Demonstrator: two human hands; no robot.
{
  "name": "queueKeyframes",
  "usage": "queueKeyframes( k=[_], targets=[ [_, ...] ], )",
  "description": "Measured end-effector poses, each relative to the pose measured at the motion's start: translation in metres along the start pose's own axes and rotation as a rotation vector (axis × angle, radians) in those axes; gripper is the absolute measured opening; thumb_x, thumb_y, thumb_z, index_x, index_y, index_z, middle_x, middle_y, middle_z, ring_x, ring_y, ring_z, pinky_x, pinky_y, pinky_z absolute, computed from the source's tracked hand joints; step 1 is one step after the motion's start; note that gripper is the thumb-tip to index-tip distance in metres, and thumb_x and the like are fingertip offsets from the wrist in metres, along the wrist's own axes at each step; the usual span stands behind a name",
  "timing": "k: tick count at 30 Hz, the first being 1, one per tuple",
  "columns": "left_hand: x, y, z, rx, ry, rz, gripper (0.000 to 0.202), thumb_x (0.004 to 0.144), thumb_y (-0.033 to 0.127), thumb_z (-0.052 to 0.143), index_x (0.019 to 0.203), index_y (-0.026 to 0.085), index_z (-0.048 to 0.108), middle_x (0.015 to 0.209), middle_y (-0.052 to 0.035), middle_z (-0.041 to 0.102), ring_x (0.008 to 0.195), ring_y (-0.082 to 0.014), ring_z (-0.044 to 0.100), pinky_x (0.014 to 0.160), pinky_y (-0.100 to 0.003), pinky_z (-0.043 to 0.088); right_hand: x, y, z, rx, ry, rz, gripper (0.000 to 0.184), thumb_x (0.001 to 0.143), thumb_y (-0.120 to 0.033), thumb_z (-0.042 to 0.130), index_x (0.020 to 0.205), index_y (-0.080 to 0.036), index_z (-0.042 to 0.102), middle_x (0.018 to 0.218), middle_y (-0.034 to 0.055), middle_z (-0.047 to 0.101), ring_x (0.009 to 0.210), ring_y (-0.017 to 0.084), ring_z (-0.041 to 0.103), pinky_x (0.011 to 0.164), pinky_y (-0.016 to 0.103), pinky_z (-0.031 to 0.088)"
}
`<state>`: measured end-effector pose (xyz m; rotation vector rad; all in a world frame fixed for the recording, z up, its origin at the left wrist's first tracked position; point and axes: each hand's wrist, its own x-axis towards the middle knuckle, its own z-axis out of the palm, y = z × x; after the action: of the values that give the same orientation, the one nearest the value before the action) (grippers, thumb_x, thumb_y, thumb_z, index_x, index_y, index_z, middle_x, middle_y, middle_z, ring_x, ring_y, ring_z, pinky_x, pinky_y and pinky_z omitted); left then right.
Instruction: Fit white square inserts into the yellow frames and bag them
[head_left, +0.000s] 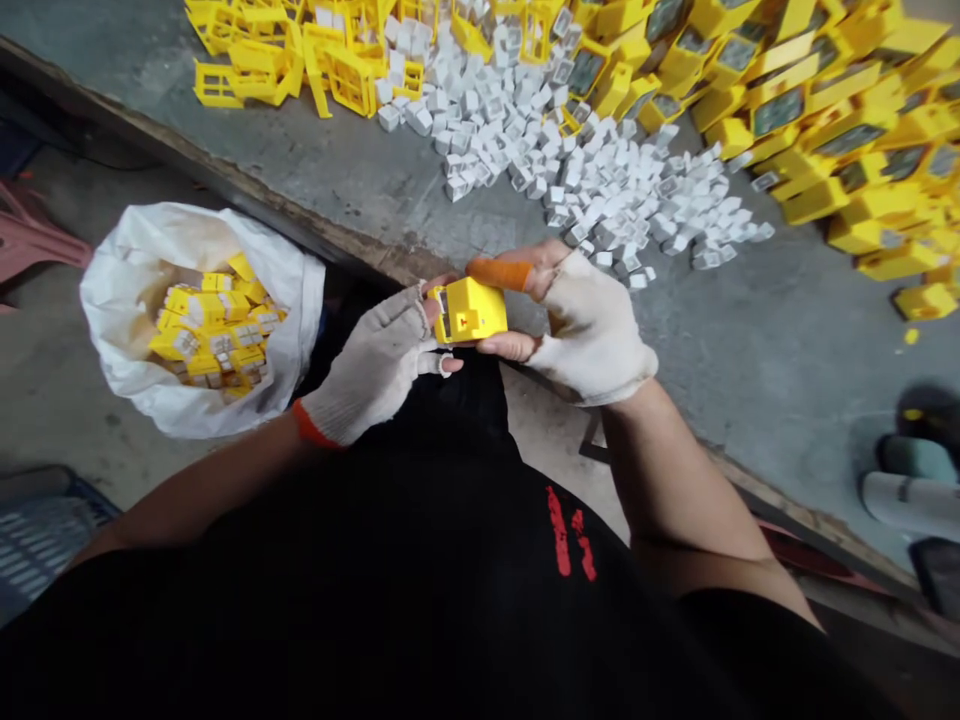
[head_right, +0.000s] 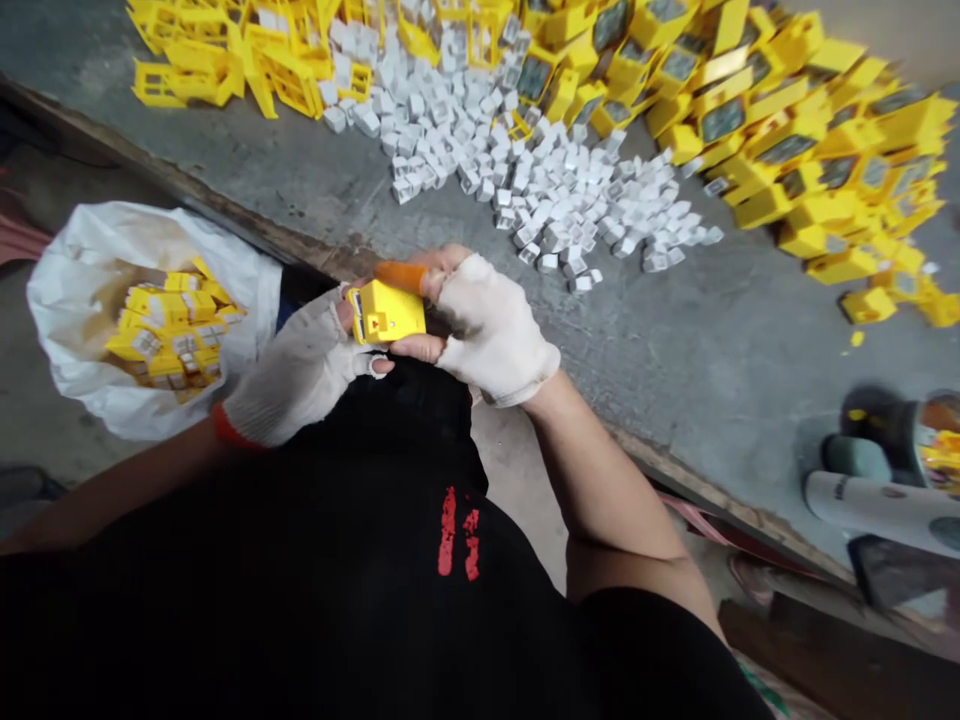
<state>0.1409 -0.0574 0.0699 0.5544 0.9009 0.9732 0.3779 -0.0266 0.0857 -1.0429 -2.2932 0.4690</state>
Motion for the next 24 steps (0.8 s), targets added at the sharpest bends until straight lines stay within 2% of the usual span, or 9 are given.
queueKeyframes(
  k=[6, 13, 15, 18, 20, 21, 23, 24],
  targets=[
    [0.001, -0.003, -0.002, 0.014, -0.025, -0.017, 0.034, 0.097, 0.041, 0.088, 0.121, 0.02, 0.077, 0.135, -0.0139, 0.084, 0.12, -0.0321, 0.082, 0.071, -0.03, 0.064, -0.001, 0.005, 0.005, 0.044, 0.015, -0.064, 0.068, 0.104, -0.078, 0.069, 0.146, -0.025, 0.079, 0.132, 0.012, 0.08, 0.12, 0.033, 0.079, 0.106, 0.051, 0.068],
    [-0.004, -0.005, -0.007, 0.088, -0.072, 0.004, 0.04, 0.095, 0.043, 0.087, 0.126, 0.019, 0.08, 0.127, -0.0129, 0.085, 0.113, -0.0302, 0.084, 0.07, -0.03, 0.066, -0.008, -0.003, 0.007, -0.054, 0.011, -0.099, 0.062, 0.11, -0.073, 0.061, 0.143, -0.024, 0.08, 0.129, 0.0155, 0.082, 0.114, 0.033, 0.078, 0.097, 0.051, 0.069],
    [-0.006, -0.004, -0.01, 0.19, -0.083, 0.067, 0.046, 0.096, 0.046, 0.084, 0.133, 0.019, 0.08, 0.127, -0.0124, 0.085, 0.108, -0.0288, 0.083, 0.07, -0.031, 0.066, -0.011, -0.009, 0.014, -0.123, 0.031, -0.119, 0.062, 0.111, -0.073, 0.058, 0.139, -0.022, 0.081, 0.127, 0.0156, 0.082, 0.11, 0.032, 0.077, 0.093, 0.051, 0.068],
    [-0.005, 0.0, -0.015, 0.509, -0.027, 0.238, 0.049, 0.094, 0.042, 0.084, 0.137, 0.019, 0.08, 0.122, -0.0099, 0.085, 0.096, -0.0243, 0.081, 0.074, -0.034, 0.067, -0.013, -0.017, 0.03, -0.214, 0.066, -0.056, 0.057, 0.114, -0.069, 0.054, 0.134, -0.024, 0.083, 0.127, 0.0155, 0.082, 0.109, 0.032, 0.076, 0.096, 0.053, 0.064],
    [-0.002, 0.003, -0.016, 0.69, 0.019, 0.341, 0.043, 0.09, 0.035, 0.084, 0.13, 0.018, 0.081, 0.118, -0.0087, 0.085, 0.097, -0.0243, 0.08, 0.083, -0.036, 0.068, -0.011, -0.019, 0.038, -0.118, 0.095, 0.056, 0.06, 0.11, -0.075, 0.06, 0.138, -0.026, 0.082, 0.131, 0.0157, 0.082, 0.115, 0.034, 0.076, 0.103, 0.056, 0.062],
    [-0.001, 0.004, -0.016, 0.739, 0.028, 0.387, 0.041, 0.089, 0.033, 0.083, 0.127, 0.018, 0.08, 0.119, -0.0087, 0.085, 0.102, -0.0255, 0.081, 0.088, -0.037, 0.068, -0.009, -0.018, 0.041, 0.008, 0.109, 0.126, 0.066, 0.105, -0.08, 0.065, 0.14, -0.026, 0.08, 0.132, 0.0153, 0.081, 0.119, 0.034, 0.076, 0.106, 0.056, 0.062],
    [0.0, 0.007, -0.016, 0.785, 0.021, 0.484, 0.038, 0.088, 0.029, 0.079, 0.124, 0.018, 0.078, 0.123, -0.0097, 0.084, 0.11, -0.0276, 0.081, 0.096, -0.039, 0.068, -0.002, -0.018, 0.042, 0.372, 0.126, 0.262, 0.076, 0.093, -0.087, 0.078, 0.138, -0.026, 0.08, 0.127, 0.0126, 0.082, 0.118, 0.033, 0.078, 0.108, 0.054, 0.065],
    [-0.001, 0.008, -0.015, 0.809, 0.014, 0.541, 0.037, 0.088, 0.027, 0.077, 0.124, 0.019, 0.077, 0.125, -0.0099, 0.083, 0.113, -0.028, 0.08, 0.098, -0.04, 0.067, 0.001, -0.018, 0.042, 0.559, 0.132, 0.321, 0.075, 0.088, -0.086, 0.085, 0.134, -0.026, 0.081, 0.121, 0.0101, 0.083, 0.114, 0.031, 0.079, 0.105, 0.052, 0.067]
  ],
)
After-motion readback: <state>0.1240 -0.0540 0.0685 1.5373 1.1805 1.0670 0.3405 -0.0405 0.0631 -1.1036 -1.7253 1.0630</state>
